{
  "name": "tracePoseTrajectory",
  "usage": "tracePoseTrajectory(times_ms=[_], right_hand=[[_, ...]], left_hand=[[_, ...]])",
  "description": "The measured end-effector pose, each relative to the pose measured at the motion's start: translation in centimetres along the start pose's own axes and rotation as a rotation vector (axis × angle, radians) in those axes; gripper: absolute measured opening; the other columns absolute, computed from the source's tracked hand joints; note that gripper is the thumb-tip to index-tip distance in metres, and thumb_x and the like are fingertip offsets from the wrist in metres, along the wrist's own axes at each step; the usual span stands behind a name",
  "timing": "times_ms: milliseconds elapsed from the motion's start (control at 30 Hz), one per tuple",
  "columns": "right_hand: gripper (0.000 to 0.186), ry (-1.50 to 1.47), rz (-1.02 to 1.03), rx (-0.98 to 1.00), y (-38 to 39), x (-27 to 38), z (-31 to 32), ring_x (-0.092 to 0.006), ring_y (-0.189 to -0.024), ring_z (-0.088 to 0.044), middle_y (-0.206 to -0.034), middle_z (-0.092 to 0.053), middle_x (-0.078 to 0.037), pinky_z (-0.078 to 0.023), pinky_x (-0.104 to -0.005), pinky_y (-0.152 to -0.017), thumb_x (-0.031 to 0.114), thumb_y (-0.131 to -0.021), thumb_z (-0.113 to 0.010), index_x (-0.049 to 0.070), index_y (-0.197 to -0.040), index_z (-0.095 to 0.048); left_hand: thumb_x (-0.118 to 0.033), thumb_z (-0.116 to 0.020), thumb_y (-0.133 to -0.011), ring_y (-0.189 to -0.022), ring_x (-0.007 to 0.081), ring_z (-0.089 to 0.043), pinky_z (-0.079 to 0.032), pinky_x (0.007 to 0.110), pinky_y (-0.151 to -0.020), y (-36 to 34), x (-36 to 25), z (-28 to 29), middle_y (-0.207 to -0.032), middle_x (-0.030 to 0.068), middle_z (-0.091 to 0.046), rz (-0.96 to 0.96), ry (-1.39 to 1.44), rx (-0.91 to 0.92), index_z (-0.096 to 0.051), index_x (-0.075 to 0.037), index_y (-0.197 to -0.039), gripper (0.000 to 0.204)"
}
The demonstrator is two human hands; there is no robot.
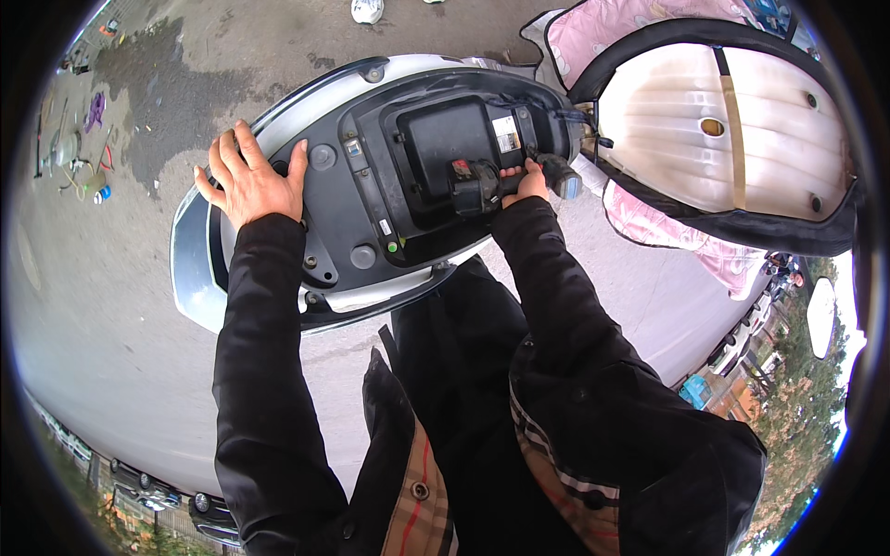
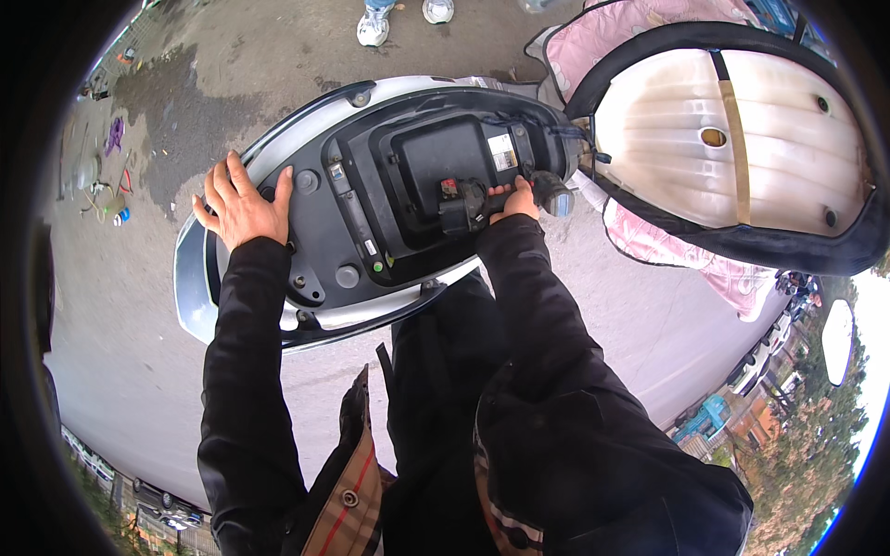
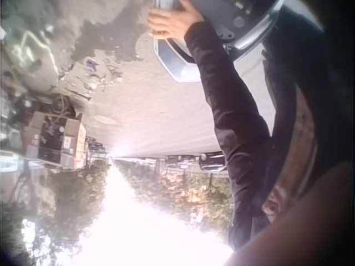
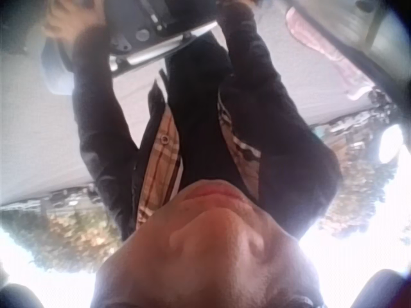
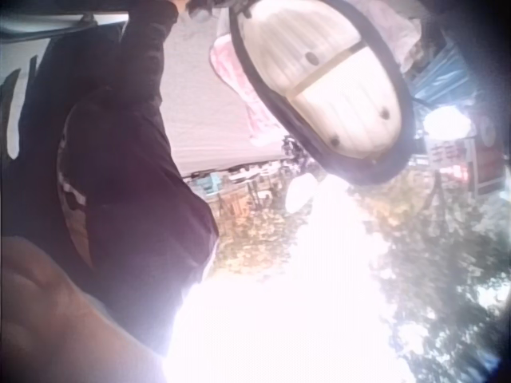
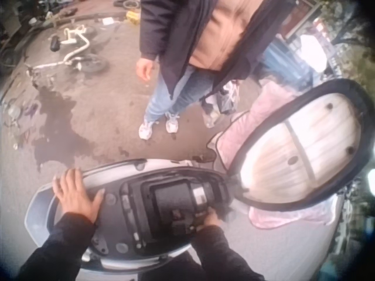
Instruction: The person uses a cordless impact driver to remove the seat of a white scooter, then unscrews several fasteners inside the seat compartment. A bystander places a plastic bag of items into the compartment while the person continues to work with the driver.
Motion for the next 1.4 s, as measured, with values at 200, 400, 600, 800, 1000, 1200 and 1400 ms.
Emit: tracePoseTrajectory(times_ms=[200, 400, 600, 800, 1000, 1200, 1400], right_hand=[[0.015, -0.009, 0.010, -0.001, -0.7, -0.3, -0.2, -0.0212, -0.066, -0.057, -0.078, -0.054, -0.004, -0.055, -0.0403, -0.066, 0.021, -0.100, -0.064, 0.011, -0.095, -0.054], [0.014, -0.024, 0.011, -0.046, -0.6, 0.2, -0.2, -0.0212, -0.067, -0.058, -0.079, -0.056, -0.005, -0.055, -0.0396, -0.064, 0.021, -0.099, -0.064, 0.011, -0.097, -0.055], [0.014, 0.044, 0.066, -0.046, -0.2, 1.0, -0.1, -0.0217, -0.066, -0.058, -0.079, -0.057, -0.006, -0.056, -0.0396, -0.064, 0.019, -0.099, -0.065, 0.009, -0.096, -0.055], [0.016, 0.070, 0.062, -0.016, 0.6, 1.0, -0.3, -0.0218, -0.064, -0.058, -0.078, -0.057, -0.007, -0.055, -0.0404, -0.062, 0.019, -0.098, -0.065, 0.006, -0.096, -0.055], [0.015, 0.094, 0.051, -0.007, 0.9, 0.3, -1.2, -0.0199, -0.069, -0.057, -0.081, -0.055, -0.004, -0.056, -0.0400, -0.069, 0.021, -0.100, -0.064, 0.011, -0.097, -0.054], [0.015, 0.107, 0.040, -0.023, 0.7, 0.1, -1.2, -0.0204, -0.070, -0.057, -0.080, -0.054, -0.004, -0.057, -0.0397, -0.069, 0.022, -0.101, -0.063, 0.011, -0.095, -0.054], [0.022, 0.151, 0.059, 0.003, -0.1, -0.5, -2.2, -0.0213, -0.072, -0.060, -0.086, -0.057, -0.007, -0.057, -0.0402, -0.064, 0.024, -0.100, -0.065, 0.004, -0.104, -0.058]], left_hand=[[-0.068, -0.063, -0.089, -0.143, 0.0309, -0.037, -0.014, 0.063, -0.120, 0.0, -0.1, 0.0, -0.145, 0.0141, -0.048, -0.012, -0.007, -0.018, -0.044, -0.005, -0.149, 0.089], [-0.068, -0.064, -0.088, -0.143, 0.0301, -0.038, -0.014, 0.063, -0.120, 0.0, -0.1, -0.1, -0.145, 0.0135, -0.049, -0.004, -0.017, -0.015, -0.044, -0.005, -0.149, 0.089], [-0.069, -0.063, -0.088, -0.145, 0.0308, -0.036, -0.013, 0.062, -0.120, 0.0, 0.0, -0.2, -0.147, 0.0137, -0.048, 0.000, -0.017, 0.004, -0.043, -0.005, -0.150, 0.091], [-0.068, -0.065, -0.087, -0.142, 0.0306, -0.039, -0.015, 0.062, -0.120, 0.0, -0.2, 0.1, -0.144, 0.0134, -0.050, -0.010, -0.025, -0.042, -0.045, -0.005, -0.148, 0.089], [-0.068, -0.064, -0.088, -0.142, 0.0309, -0.039, -0.015, 0.063, -0.120, 0.0, -0.1, 0.1, -0.144, 0.0136, -0.049, -0.008, -0.024, -0.027, -0.045, -0.005, -0.148, 0.089], [-0.069, -0.063, -0.088, -0.143, 0.0310, -0.038, -0.014, 0.063, -0.120, 0.0, -0.1, -0.1, -0.145, 0.0140, -0.049, -0.007, -0.027, -0.022, -0.044, -0.005, -0.149, 0.090], [-0.069, -0.063, -0.088, -0.144, 0.0309, -0.037, -0.013, 0.063, -0.120, 0.0, 0.0, -0.2, -0.146, 0.0145, -0.048, 0.000, -0.019, -0.004, -0.044, -0.006, -0.149, 0.090]])
Point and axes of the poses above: each hand's wrist, its own y-axis away from the middle knuckle, its own z-axis out of the back of the hand, x = y × z, the point moved 8 cm from there along -y, towards the middle knuckle
